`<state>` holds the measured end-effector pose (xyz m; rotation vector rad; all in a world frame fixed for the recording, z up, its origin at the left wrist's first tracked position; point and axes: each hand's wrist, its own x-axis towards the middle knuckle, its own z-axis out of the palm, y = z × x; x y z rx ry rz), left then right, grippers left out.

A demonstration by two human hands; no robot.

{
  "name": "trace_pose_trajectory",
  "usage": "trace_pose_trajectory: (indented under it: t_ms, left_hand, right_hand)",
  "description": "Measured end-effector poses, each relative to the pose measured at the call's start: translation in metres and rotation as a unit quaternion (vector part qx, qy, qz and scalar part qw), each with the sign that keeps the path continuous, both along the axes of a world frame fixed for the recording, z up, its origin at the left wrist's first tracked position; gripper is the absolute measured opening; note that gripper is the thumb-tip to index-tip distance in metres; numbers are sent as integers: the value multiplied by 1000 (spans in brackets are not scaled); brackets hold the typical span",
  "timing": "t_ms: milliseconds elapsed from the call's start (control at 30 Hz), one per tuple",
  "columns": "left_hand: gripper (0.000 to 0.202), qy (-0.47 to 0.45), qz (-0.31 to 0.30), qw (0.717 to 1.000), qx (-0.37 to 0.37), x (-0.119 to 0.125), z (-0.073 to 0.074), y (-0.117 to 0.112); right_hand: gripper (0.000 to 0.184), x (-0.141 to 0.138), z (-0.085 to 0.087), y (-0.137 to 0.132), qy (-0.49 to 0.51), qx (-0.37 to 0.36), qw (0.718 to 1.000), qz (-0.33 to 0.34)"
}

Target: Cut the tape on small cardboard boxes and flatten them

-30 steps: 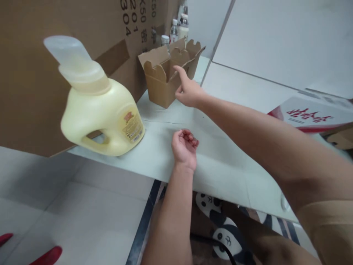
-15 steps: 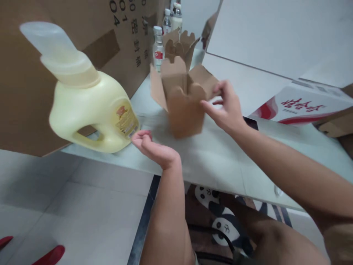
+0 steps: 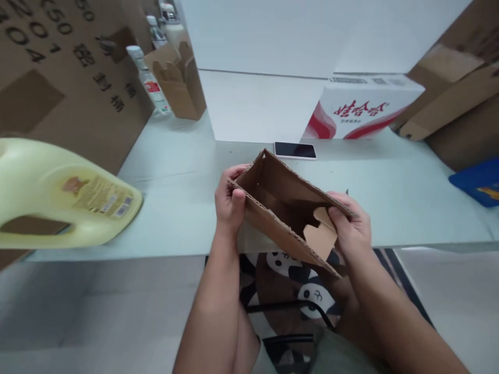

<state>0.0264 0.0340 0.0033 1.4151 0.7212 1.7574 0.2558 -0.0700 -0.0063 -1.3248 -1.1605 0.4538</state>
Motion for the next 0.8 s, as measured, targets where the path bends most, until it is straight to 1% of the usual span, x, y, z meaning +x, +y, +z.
trace_pose_trajectory:
  t_ms: [100,133,167,200,267,333,367,433,500,567,600,633,667,700,767,800]
  left_hand:
    - [70,43,32,999,8,6,-5,4]
    - [70,58,44,997,3,7,-6,5]
    - [69,78,56,995,-5,9,-6,6]
    - [66,100,67,993,-16,10,-7,8]
    - [58,131,85,987,-44,13,-8,10]
    - [54,148,92,983,-57,15,-8,13]
    - [54,161,87,982,-51,16,-8,14]
    - [48,213,56,975,-23,17,-6,16]
    - [39,276,11,961,-10,17,-2,17]
    - [33,309,-20,951,-26,16,3,17]
    - [31,310,-24,949,-43,15,5,16]
    - [29,304,-21,950,-62,13,6,15]
    - [27,291,-14,953,-84,12,8,14]
    - [26,271,-3,957,-106,10,8,13]
    - [24,202,25,966,-160,5,8,12]
    - [24,157,41,969,-188,2,7,11]
  right_hand:
    - [23,-1,-9,0,100,-17,992,-74]
    - [24,-2,-9,0,112,-19,990,-80]
    - [25,-2,-8,-1,111,-16,991,-70]
    - [23,-2,-7,-2,98,-7,994,-44]
    - [23,1,-2,-6,57,25,998,30]
    - [31,5,2,-13,38,58,992,106]
    - [36,8,3,-17,41,68,988,132]
    - [40,13,5,-24,54,70,984,158]
    - [33,17,5,-31,51,60,982,174]
    - [30,19,4,-34,52,45,978,195]
    - [33,21,3,-35,68,39,977,196]
    - [37,22,1,-34,92,33,978,183]
    - [40,23,-1,-33,121,23,981,152]
    - [40,25,-4,-31,150,7,983,106]
    - [37,28,-9,-27,190,-61,980,19]
    - [39,29,-11,-25,198,-112,974,5]
